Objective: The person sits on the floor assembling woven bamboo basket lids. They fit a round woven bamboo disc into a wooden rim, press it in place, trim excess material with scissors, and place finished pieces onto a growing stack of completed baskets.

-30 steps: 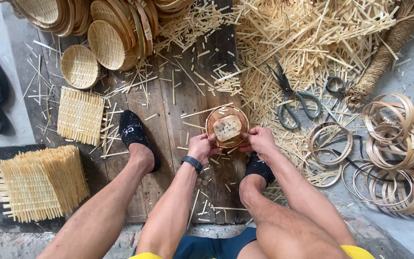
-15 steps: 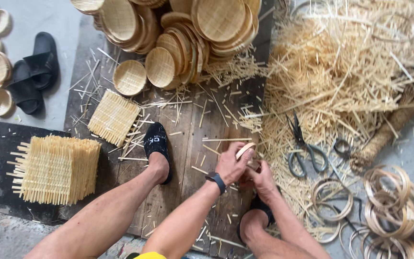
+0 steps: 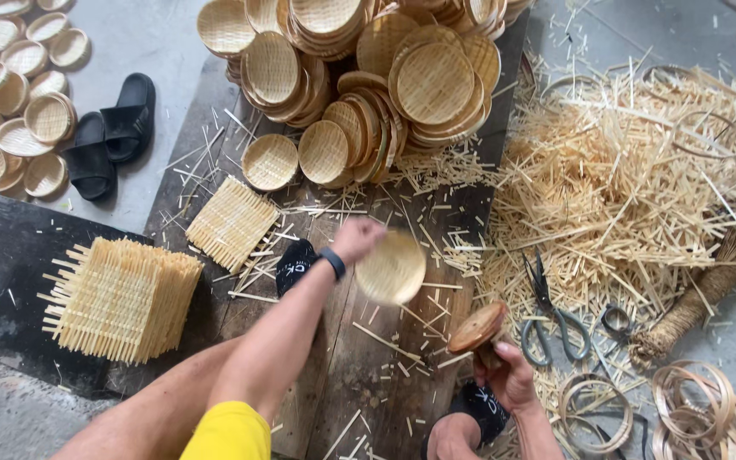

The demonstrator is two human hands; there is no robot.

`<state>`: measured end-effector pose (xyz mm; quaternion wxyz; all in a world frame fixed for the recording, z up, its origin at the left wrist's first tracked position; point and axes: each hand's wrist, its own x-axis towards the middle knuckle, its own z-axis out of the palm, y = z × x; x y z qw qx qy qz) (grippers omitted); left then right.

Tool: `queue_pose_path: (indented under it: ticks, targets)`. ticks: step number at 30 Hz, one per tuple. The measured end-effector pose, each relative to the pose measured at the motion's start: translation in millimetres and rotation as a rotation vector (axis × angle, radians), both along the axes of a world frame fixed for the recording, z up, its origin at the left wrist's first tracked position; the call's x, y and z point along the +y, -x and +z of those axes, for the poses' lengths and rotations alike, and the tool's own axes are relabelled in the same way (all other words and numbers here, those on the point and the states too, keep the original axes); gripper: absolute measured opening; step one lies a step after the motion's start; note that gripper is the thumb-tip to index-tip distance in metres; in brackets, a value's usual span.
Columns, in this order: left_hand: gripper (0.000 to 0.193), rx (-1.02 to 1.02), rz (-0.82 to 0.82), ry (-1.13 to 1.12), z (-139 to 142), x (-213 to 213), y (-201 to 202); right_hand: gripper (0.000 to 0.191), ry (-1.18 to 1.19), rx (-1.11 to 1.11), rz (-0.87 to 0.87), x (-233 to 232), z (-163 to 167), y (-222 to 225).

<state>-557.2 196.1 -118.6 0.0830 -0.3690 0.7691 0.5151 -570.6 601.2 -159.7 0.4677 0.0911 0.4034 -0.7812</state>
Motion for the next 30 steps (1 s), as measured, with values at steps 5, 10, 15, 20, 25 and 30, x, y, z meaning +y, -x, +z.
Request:
queue_pose_path:
  ticks: [5, 10, 15, 20, 25, 30]
  targets:
    - [0.044, 0.769, 0.684, -0.550, 130, -98, 89, 0.030, -0.065, -0.027, -0.005, 6, -8, -3]
    - [0.035, 0.647, 0.516, -0.560, 161, -80, 111, 0.044, -0.129, -0.038, 0.013, -6, -10, -3]
    - [0.059, -0.082, -0.063, -0.317, 66, 65, 27, 0.054, -0.053, 0.034, 0.064, -28, -1, 0]
    - [0.036, 0.017, 0.551, -0.971, -30, 157, -48, 0.058, -0.128, 0.180, 0.145, -46, 5, 8]
    - [0.023, 0.291, 0.262, -0.406, -38, 121, -50, 0.042, -0.843, 0.531, 0.430, -67, -9, 10]
    - [0.041, 0.351, 0.056, 0.609, -15, -29, -73, 0.033, -0.297, 0.134, 0.114, -94, -23, -9]
